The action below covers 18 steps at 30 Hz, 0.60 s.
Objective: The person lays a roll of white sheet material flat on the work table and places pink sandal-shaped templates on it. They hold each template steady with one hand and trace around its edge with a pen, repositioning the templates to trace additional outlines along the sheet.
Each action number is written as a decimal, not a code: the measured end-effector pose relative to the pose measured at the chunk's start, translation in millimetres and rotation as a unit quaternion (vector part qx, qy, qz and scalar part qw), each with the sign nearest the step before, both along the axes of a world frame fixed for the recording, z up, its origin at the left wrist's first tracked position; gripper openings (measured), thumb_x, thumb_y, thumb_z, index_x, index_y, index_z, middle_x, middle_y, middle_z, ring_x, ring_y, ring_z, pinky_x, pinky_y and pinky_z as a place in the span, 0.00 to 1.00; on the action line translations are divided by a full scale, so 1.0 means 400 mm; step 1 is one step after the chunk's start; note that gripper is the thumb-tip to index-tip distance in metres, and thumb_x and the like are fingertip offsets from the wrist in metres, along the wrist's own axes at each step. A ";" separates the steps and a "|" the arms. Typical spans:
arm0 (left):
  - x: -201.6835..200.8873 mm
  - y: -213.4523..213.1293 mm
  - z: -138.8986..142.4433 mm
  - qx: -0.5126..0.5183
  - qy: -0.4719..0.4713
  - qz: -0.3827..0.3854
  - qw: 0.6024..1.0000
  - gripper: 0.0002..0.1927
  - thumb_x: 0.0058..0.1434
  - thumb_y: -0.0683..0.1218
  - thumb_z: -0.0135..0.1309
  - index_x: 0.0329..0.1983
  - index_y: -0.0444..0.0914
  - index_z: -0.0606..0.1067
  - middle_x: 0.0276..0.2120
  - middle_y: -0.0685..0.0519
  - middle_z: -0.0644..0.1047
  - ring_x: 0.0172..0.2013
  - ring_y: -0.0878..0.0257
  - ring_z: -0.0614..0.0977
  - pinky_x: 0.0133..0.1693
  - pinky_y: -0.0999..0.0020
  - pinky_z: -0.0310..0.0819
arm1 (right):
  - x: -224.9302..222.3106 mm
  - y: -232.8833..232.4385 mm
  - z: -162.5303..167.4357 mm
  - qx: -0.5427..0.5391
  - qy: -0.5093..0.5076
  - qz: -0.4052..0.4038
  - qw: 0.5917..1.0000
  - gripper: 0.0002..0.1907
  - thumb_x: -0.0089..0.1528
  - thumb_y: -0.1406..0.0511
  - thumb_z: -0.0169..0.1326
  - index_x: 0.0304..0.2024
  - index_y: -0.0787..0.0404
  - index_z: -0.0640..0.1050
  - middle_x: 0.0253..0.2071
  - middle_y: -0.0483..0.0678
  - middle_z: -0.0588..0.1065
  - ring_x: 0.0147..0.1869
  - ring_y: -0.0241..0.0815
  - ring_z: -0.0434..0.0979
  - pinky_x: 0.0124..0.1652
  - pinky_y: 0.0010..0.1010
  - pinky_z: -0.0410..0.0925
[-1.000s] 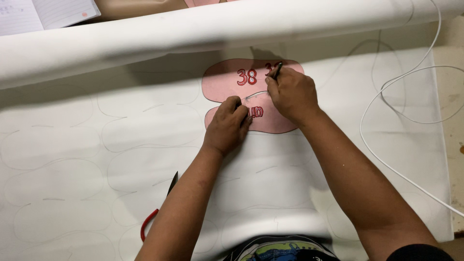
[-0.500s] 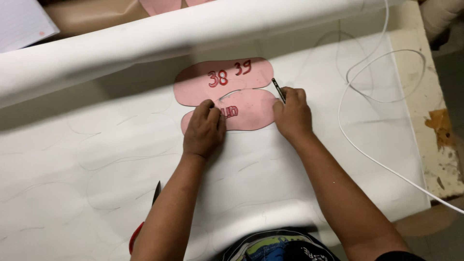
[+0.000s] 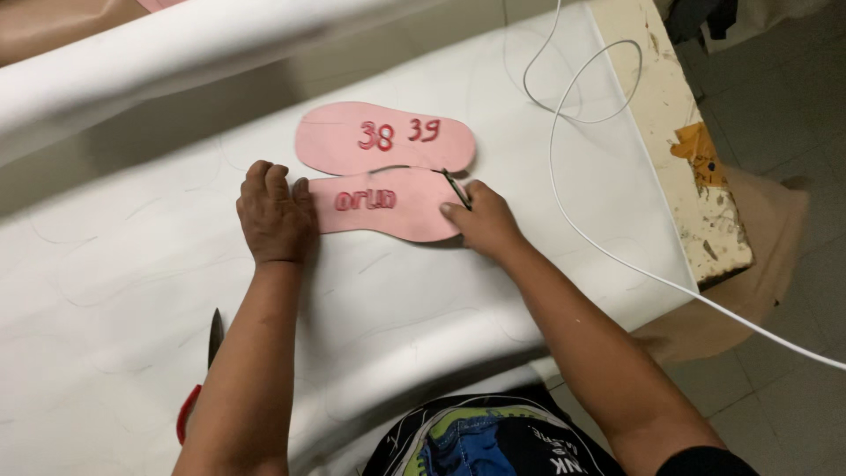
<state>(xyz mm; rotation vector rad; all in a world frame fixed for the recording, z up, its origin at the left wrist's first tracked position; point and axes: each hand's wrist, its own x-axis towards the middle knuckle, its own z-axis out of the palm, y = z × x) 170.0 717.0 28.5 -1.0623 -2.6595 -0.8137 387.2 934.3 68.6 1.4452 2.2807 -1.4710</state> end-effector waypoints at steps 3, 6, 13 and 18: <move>0.112 -0.003 0.003 -0.052 0.021 0.008 0.998 0.21 0.72 0.50 0.53 0.62 0.34 0.69 0.68 0.34 0.63 0.67 0.38 0.64 0.68 0.37 0.53 | 0.199 0.093 0.005 0.087 -0.031 0.019 0.996 0.21 0.59 0.56 0.61 0.44 0.67 0.75 0.31 0.55 0.78 0.30 0.46 0.79 0.35 0.40 0.71; 0.322 0.025 0.019 -0.130 -0.028 0.010 0.991 0.32 0.67 0.56 0.52 0.70 0.36 0.65 0.72 0.32 0.55 0.72 0.34 0.52 0.67 0.30 0.36 | 0.397 0.211 0.023 0.153 -0.020 -0.003 0.988 0.24 0.58 0.57 0.64 0.48 0.67 0.75 0.35 0.54 0.79 0.34 0.44 0.79 0.36 0.38 0.72; 0.856 0.136 0.068 -0.081 -0.049 -0.124 0.988 0.32 0.60 0.60 0.55 0.68 0.51 0.70 0.72 0.39 0.58 0.72 0.37 0.51 0.66 0.29 0.32 | 0.586 0.385 0.015 0.000 0.069 -0.102 0.992 0.26 0.61 0.64 0.62 0.59 0.65 0.72 0.35 0.47 0.78 0.29 0.35 0.75 0.24 0.26 0.65; 0.946 0.147 0.026 -0.039 -0.112 -0.067 0.991 0.17 0.59 0.53 0.61 0.53 0.51 0.79 0.65 0.54 0.70 0.70 0.50 0.65 0.70 0.44 0.49 | 0.593 0.429 0.001 -0.007 0.144 0.011 0.989 0.29 0.60 0.65 0.62 0.63 0.64 0.73 0.33 0.43 0.74 0.30 0.31 0.76 0.29 0.23 0.68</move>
